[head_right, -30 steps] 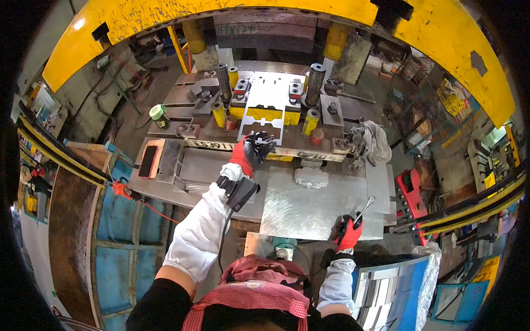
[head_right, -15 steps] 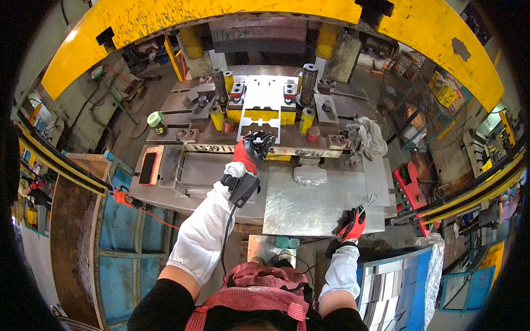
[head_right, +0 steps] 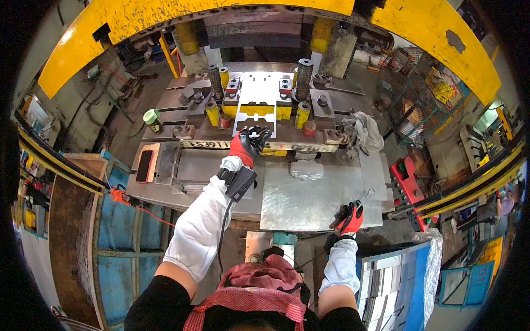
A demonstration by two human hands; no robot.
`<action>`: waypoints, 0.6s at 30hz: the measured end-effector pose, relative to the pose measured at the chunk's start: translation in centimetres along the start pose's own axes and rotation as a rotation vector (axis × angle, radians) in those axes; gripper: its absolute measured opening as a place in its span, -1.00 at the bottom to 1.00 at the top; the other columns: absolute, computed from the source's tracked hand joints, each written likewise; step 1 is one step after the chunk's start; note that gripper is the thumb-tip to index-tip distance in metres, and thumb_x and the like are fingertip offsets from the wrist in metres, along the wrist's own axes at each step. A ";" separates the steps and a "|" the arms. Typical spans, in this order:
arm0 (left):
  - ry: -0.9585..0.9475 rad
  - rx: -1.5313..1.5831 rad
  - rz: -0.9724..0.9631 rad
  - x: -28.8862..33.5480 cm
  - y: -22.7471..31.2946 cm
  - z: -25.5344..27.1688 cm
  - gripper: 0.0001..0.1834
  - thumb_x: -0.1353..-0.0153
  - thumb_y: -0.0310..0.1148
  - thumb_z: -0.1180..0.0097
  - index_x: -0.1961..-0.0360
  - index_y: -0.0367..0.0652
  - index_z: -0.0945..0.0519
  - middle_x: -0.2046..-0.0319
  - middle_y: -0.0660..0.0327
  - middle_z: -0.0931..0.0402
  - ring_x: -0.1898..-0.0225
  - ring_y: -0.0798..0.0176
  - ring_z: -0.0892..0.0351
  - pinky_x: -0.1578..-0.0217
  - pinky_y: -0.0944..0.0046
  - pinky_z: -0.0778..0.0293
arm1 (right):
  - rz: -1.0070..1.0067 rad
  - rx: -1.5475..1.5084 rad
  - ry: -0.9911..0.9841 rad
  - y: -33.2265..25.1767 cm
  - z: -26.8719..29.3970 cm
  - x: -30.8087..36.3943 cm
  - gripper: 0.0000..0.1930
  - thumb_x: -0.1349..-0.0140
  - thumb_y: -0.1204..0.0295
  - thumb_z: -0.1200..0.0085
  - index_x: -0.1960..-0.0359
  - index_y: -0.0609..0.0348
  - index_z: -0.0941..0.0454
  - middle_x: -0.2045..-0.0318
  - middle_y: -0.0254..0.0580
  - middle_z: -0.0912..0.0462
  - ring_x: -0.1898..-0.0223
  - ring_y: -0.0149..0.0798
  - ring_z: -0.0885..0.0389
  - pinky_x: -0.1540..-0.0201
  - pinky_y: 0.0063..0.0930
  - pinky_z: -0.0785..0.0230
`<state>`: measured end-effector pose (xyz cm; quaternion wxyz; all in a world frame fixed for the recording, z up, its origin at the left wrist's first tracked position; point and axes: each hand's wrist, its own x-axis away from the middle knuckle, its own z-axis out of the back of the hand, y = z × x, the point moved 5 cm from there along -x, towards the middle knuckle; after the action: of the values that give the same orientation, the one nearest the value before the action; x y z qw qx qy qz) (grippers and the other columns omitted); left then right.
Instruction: Operating a large industrial press machine to stamp or form metal sheets.
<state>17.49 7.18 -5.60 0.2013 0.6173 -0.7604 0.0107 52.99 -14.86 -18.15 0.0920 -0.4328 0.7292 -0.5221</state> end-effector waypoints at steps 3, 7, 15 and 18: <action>0.017 -0.055 -0.023 0.1 0.0 -0.4 -0.74 -0.26 -0.37 0.23 0.21 -0.37 -0.40 0.22 -0.16 -0.49 0.18 -0.13 -0.53 0.09 -0.04 -0.51 | 0.014 0.001 -0.001 -0.2 -0.2 0.2 -0.76 -0.15 0.33 -0.03 0.18 0.03 -0.31 0.69 -0.21 -0.42 0.79 -0.28 -0.32 0.76 -0.39 -0.20; 0.042 -0.063 -0.008 -0.3 -0.5 0.1 -0.74 -0.25 -0.38 0.19 0.19 -0.37 -0.41 0.22 -0.14 -0.50 0.18 -0.11 -0.54 0.09 0.00 -0.51 | -0.016 -0.013 0.065 -1.1 -0.8 1.5 -0.73 -0.15 0.34 -0.03 0.13 0.00 -0.31 0.68 -0.21 -0.42 0.79 -0.27 -0.33 0.75 -0.39 -0.21; -0.558 -0.740 -0.464 -3.8 1.3 3.4 -0.73 -0.25 -0.36 0.15 0.16 -0.32 -0.48 0.19 0.04 -0.54 0.14 0.12 -0.54 0.06 0.22 -0.45 | -0.009 0.017 -0.032 0.3 -0.7 0.3 -0.77 -0.14 0.22 -0.04 0.31 0.04 -0.33 0.67 -0.22 -0.43 0.75 -0.23 -0.39 0.77 -0.32 -0.28; -0.100 -0.019 0.112 -1.8 -2.9 0.4 -0.71 -0.27 -0.34 0.20 0.16 -0.33 -0.48 0.19 -0.01 -0.54 0.12 0.08 -0.53 0.03 0.17 -0.43 | 0.076 0.004 0.031 -1.4 1.5 0.3 -0.75 -0.14 0.24 -0.04 0.24 0.04 -0.33 0.65 -0.21 -0.44 0.74 -0.23 -0.39 0.75 -0.33 -0.28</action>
<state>20.35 8.06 -7.20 0.1679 0.5718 -0.8029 -0.0163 54.45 -16.19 -17.53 0.1015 -0.3963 0.7453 -0.5264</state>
